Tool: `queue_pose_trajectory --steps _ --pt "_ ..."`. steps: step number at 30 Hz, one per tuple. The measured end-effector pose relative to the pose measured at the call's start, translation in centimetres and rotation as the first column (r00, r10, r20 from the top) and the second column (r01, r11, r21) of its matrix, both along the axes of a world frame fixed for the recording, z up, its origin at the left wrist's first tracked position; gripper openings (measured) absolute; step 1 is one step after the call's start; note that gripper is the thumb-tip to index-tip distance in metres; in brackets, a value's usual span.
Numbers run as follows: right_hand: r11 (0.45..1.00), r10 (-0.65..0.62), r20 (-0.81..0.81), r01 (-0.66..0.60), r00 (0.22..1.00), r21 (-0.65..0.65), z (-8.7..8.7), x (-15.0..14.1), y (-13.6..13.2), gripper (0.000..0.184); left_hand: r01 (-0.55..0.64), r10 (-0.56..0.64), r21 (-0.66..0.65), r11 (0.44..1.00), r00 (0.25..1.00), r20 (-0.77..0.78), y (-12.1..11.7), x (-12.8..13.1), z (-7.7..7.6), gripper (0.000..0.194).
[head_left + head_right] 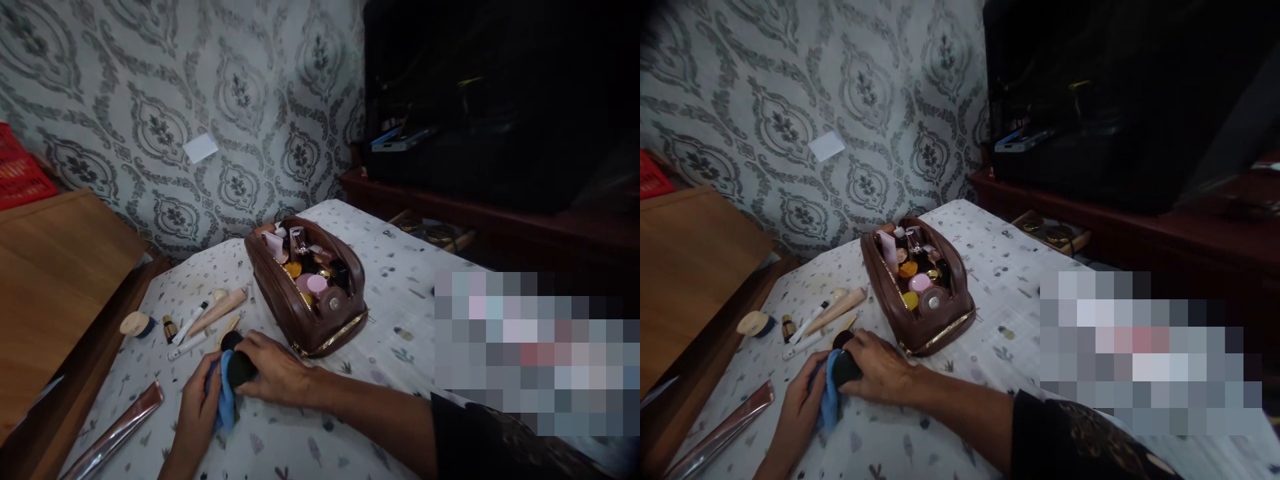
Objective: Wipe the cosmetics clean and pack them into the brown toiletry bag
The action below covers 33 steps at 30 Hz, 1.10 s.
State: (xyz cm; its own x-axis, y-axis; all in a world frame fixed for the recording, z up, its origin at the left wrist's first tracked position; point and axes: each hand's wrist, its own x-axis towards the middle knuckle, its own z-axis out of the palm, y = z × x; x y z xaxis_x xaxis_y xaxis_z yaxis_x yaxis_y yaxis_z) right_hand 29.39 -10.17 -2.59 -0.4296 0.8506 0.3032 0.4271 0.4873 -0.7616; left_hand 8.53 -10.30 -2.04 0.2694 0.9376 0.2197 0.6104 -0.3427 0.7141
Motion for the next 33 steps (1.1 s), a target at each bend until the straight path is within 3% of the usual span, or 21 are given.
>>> queue_pose_trajectory --steps 4,7,12,16,19,26,33 --pt "0.999 -0.018 0.047 0.017 0.999 0.029 0.2 0.1 -0.2 0.048 -0.018 0.018 -0.006 1.000 1.000 -0.005 -0.2 0.0 0.0 0.040" --pt "1.000 -0.019 -0.019 0.019 1.000 0.002 -0.1 0.0 -0.2 0.046 -0.047 0.047 -0.018 0.999 0.999 0.002 -0.6 0.1 0.1 0.043" --pt "0.982 -0.088 -0.227 0.046 0.970 -0.182 -0.7 -0.3 0.3 0.053 -0.094 0.094 -0.008 0.996 0.996 0.005 -0.8 0.1 0.0 0.043" --pt "0.958 -0.178 -0.292 0.097 0.940 -0.271 -0.8 -0.6 0.7 0.053 -0.130 0.130 0.016 0.991 0.992 -0.008 -0.7 0.1 0.0 0.043" --pt "0.962 -0.182 -0.302 0.105 0.936 -0.254 -1.0 -0.7 0.7 0.052 -0.115 0.117 0.040 0.993 0.993 -0.035 -0.8 0.1 0.1 0.041" --pt "0.989 -0.016 -0.221 -0.016 0.975 -0.145 -1.0 -0.3 0.3 0.060 -0.130 0.137 0.069 0.989 0.985 -0.104 -1.3 -0.1 0.0 0.039" --pt "0.985 -0.046 -0.266 -0.001 0.963 -0.173 -1.1 -0.3 0.6 0.059 -0.144 0.158 0.124 0.982 0.981 -0.116 -1.3 0.4 0.0 0.038"
